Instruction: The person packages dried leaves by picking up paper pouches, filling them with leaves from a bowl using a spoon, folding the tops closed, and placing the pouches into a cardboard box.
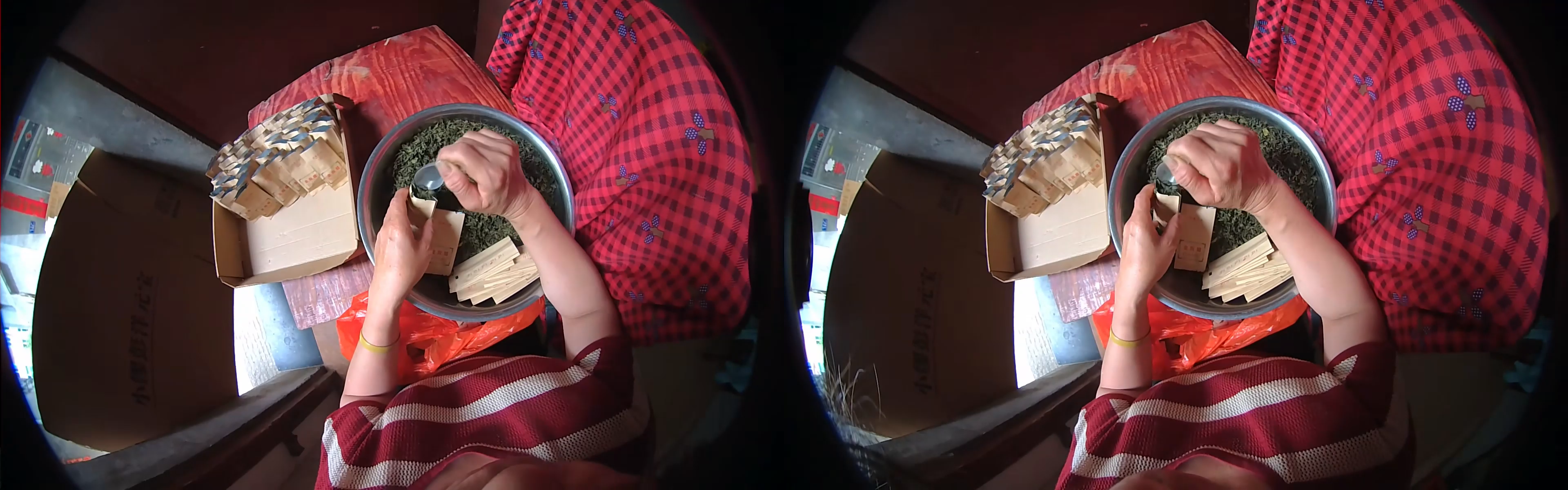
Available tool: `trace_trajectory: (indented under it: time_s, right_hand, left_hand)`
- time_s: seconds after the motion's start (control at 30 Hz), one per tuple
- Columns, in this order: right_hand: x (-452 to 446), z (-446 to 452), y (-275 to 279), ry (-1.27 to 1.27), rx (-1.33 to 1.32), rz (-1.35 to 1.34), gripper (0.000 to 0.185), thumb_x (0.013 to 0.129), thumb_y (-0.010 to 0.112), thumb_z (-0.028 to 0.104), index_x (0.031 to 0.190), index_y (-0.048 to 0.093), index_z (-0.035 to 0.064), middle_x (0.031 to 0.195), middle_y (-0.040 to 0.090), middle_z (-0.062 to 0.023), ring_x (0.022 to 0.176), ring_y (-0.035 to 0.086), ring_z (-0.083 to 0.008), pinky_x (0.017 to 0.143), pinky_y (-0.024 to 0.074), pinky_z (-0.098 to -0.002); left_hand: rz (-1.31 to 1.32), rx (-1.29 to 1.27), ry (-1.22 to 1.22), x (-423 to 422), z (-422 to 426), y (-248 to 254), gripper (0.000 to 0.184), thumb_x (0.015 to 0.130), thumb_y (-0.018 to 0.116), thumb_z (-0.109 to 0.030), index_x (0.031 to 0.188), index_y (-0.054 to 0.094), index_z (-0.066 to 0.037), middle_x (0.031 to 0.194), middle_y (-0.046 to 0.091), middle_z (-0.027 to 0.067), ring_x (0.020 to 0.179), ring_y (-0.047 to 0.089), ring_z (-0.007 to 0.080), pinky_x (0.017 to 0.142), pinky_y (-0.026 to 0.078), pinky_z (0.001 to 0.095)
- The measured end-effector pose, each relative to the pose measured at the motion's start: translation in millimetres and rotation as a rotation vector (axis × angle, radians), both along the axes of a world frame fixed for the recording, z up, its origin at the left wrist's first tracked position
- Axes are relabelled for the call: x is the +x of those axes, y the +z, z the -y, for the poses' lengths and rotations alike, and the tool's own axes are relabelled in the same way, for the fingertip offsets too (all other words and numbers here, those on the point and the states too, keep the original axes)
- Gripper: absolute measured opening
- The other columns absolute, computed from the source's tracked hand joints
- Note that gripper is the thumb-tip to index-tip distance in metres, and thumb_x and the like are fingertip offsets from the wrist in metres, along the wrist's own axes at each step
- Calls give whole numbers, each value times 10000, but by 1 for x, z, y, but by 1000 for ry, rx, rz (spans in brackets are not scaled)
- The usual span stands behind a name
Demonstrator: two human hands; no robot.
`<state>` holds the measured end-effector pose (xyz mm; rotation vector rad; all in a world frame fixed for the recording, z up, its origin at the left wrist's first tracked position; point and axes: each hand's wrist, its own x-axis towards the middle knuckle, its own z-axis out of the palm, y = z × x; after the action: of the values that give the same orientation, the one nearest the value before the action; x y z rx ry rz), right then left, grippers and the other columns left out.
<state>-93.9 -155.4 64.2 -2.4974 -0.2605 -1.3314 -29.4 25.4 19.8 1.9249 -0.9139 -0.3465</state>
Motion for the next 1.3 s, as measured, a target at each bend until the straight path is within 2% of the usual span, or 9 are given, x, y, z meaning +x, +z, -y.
trace_trajectory:
  time_s: [0.1, 0.2, 0.33, 0.43, 0.5, 0.63, 0.73, 0.97, 1.3]
  right_hand:
    - [3, 10, -3, -160, 43, -21, 131, 884, 634, 151, 781, 581, 89, 665, 635, -48, 617, 648, -253, 576, 495, -363]
    - [4, 21, -16, -349, 76, -290, 151, 924, 585, 170, 816, 580, 63, 691, 650, -125, 653, 662, -307, 584, 500, -418]
    - [14, 19, -50, -427, 241, -681, 235, 966, 530, 264, 868, 578, 56, 746, 658, -198, 746, 660, -393, 659, 508, -502]
    - [17, 16, -54, -340, 358, -761, 280, 962, 528, 334, 921, 608, 69, 802, 679, -191, 819, 656, -417, 728, 503, -530]
    - [18, 20, -49, -390, 440, -713, 280, 963, 532, 330, 939, 635, 71, 807, 683, -177, 793, 669, -394, 713, 514, -490]
    - [17, 39, -48, -267, 596, -384, 229, 976, 553, 207, 888, 637, 13, 723, 644, -54, 607, 614, -114, 582, 490, -290]
    - [11, 34, -29, -111, 795, -315, 273, 996, 528, 231, 856, 618, 15, 709, 623, -42, 575, 586, -98, 530, 467, -269]
    - [6, -4, -14, -25, 176, -241, 174, 929, 589, 190, 817, 610, 58, 697, 633, -104, 659, 656, -311, 604, 501, -371]
    - [3, -15, -4, 46, 28, -126, 103, 867, 642, 141, 794, 596, 84, 691, 636, -46, 618, 639, -240, 567, 461, -353]
  left_hand:
    - [180, -108, -15, 4, 2, -11, 527, 847, 680, -25, 1310, 442, 50, 974, 633, 218, 595, 598, 231, 579, 480, 353]
    - [-27, -4, -10, 0, -1, 0, 536, 840, 662, -40, 1319, 436, 38, 1062, 630, 283, 805, 676, 371, 716, 524, 441]
    - [-50, 44, -8, 1, 0, -2, 540, 839, 665, -44, 1321, 436, 37, 1052, 633, 280, 794, 677, 365, 706, 522, 437]
    - [110, -60, -15, 4, 0, -13, 520, 844, 676, -19, 1305, 446, 45, 934, 636, 210, 604, 603, 236, 588, 486, 355]
    - [106, -7, 5, 3, -1, -12, 525, 843, 675, -21, 1311, 446, 43, 927, 642, 216, 626, 618, 258, 613, 496, 356]
    - [102, -75, 6, 2, -1, -13, 528, 843, 671, -25, 1315, 445, 44, 932, 652, 230, 674, 651, 298, 652, 510, 365]
    - [45, 23, -25, 5, -1, -13, 553, 842, 668, -83, 1328, 432, 38, 1117, 620, 285, 999, 630, 429, 829, 523, 456]
    - [67, 47, -27, 4, -1, -14, 567, 842, 671, -86, 1338, 425, 38, 1118, 617, 290, 1019, 624, 433, 855, 516, 461]
    - [13, 53, -34, 3, -1, -4, 553, 837, 692, -96, 1316, 458, 52, 1079, 625, 288, 971, 631, 444, 822, 515, 465]
